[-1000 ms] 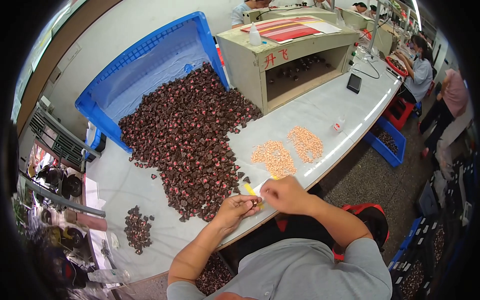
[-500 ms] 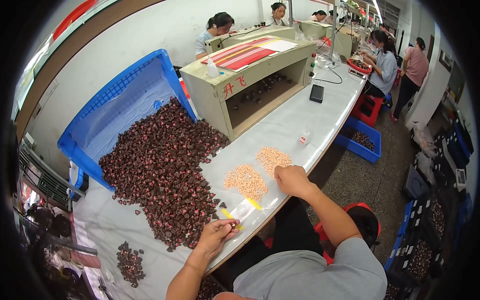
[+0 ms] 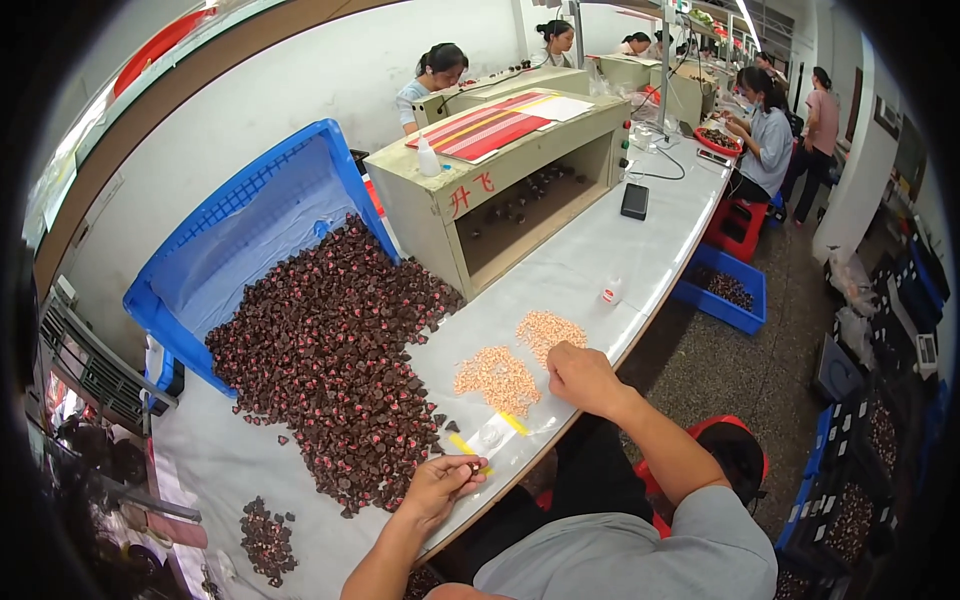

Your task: The person sorts and inspects small plastic parts by hand on a workbench.

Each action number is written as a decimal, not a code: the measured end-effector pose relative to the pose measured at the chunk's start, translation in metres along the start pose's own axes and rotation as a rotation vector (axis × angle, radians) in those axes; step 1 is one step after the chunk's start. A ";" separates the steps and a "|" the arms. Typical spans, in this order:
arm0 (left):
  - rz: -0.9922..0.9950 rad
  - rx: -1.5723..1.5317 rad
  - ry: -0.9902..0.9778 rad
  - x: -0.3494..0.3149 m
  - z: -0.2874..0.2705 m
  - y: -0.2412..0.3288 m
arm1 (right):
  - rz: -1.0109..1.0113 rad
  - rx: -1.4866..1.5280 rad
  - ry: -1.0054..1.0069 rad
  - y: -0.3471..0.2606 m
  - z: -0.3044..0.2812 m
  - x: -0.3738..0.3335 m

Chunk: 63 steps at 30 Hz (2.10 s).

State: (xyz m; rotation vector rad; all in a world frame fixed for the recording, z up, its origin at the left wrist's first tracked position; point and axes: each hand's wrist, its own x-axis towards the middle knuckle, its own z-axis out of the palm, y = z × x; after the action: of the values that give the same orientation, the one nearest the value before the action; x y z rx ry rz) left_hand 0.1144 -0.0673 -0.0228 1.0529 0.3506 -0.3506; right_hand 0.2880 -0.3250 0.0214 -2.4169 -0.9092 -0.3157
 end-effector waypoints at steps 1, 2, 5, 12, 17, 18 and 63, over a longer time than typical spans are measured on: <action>-0.005 0.020 -0.022 -0.001 0.000 0.000 | 0.001 0.002 0.003 -0.003 -0.001 -0.002; -0.010 0.039 -0.044 -0.002 0.000 0.001 | -0.057 0.140 -0.025 -0.008 0.001 -0.005; -0.051 0.094 -0.094 -0.007 0.000 0.005 | -0.146 0.374 -0.170 -0.036 0.008 -0.014; -0.119 0.119 -0.163 -0.004 0.001 0.004 | -0.345 0.477 -0.520 -0.085 0.022 -0.025; -0.107 0.116 -0.148 -0.004 -0.001 0.002 | -0.420 0.480 -0.446 -0.085 0.035 -0.027; -0.107 0.114 -0.147 -0.004 0.000 0.003 | -0.430 0.450 -0.444 -0.088 0.033 -0.027; -0.045 0.110 -0.157 -0.005 0.000 0.004 | -0.442 0.083 -0.190 -0.081 0.014 0.013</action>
State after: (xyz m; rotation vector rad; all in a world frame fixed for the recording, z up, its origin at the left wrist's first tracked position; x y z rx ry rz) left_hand 0.1115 -0.0652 -0.0178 1.1187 0.2166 -0.4945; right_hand 0.2445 -0.2589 0.0468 -2.1786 -1.5133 -0.2021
